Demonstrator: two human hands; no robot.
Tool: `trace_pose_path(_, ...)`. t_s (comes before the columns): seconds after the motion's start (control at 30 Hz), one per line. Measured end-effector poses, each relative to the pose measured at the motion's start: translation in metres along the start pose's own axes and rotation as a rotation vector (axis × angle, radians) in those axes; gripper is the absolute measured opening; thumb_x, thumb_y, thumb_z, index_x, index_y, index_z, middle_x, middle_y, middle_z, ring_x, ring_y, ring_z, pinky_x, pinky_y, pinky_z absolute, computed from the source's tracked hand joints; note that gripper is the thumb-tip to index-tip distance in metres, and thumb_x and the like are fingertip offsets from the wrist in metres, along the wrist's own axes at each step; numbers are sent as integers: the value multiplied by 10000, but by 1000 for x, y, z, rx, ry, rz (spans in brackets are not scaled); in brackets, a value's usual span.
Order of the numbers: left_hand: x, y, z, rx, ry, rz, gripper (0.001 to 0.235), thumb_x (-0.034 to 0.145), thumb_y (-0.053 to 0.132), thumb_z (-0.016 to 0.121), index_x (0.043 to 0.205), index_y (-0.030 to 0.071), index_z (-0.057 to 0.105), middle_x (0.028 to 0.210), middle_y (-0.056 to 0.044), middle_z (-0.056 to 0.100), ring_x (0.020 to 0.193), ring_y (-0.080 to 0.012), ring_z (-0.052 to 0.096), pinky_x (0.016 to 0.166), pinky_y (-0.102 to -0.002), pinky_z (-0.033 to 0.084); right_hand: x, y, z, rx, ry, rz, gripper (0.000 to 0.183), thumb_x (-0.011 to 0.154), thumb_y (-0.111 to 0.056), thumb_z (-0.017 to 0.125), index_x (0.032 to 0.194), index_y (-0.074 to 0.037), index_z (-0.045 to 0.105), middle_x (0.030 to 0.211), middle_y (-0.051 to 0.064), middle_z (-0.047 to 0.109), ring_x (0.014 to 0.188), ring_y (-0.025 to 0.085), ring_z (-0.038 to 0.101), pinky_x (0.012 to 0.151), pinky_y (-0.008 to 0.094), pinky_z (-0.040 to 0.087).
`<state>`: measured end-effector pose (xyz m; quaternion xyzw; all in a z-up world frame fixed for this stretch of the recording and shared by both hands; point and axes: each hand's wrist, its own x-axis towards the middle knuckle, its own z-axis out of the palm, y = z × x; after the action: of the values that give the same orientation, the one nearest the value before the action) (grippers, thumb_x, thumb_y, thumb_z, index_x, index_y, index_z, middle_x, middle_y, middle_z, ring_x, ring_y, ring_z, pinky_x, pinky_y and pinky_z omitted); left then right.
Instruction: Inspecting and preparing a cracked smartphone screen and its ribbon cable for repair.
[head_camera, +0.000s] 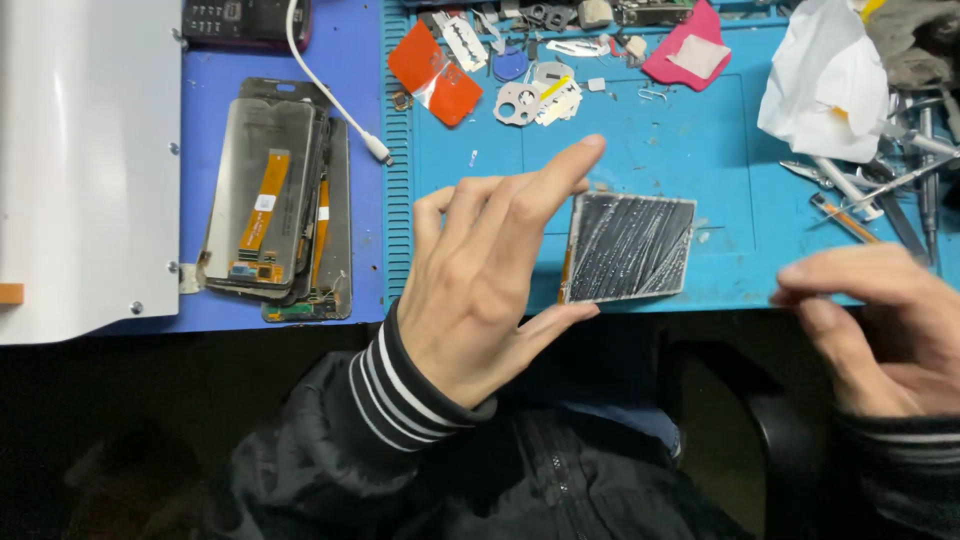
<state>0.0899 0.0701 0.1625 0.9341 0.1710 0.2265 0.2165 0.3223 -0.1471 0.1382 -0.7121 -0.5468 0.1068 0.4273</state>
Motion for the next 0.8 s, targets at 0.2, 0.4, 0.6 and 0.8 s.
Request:
trace_pose_path(0.2,25,-14,-33,-126,-161,260,1018,843,159,981,1599,168,299,1654,-19,509,1368,-293,666,1144,-421,423,84,-17,39,174,-150,-154,527,941,44,634,1423,166,457,1397,295,561,1227,348,630,1121,429,556)
trace_pose_path(0.4,33,-38,-28,-778,-165,237,721,1148,-132,623,1665,65,159,1798,-133,233,1772,-356,326,1459,-458,553,93,-27,60,281,64,215,180,1015,-46,730,1170,-5,647,1088,115,726,946,136,690,892,224,572)
trace_pose_path(0.6,37,-18,13,-687,159,-300,719,891,419,744,1479,215,385,1344,-60,697,1076,-159,765,900,-283,643,98,-1,80,591,206,447,198,1026,-212,675,1162,-154,543,805,12,597,606,47,538,459,151,486)
trace_pose_path(0.8,41,-30,39,-798,270,-283,173,1024,204,614,1178,132,649,1031,2,727,900,-96,704,836,-233,580,90,13,94,564,85,361,179,1043,-159,643,1157,-98,519,918,25,594,707,59,572,605,183,592)
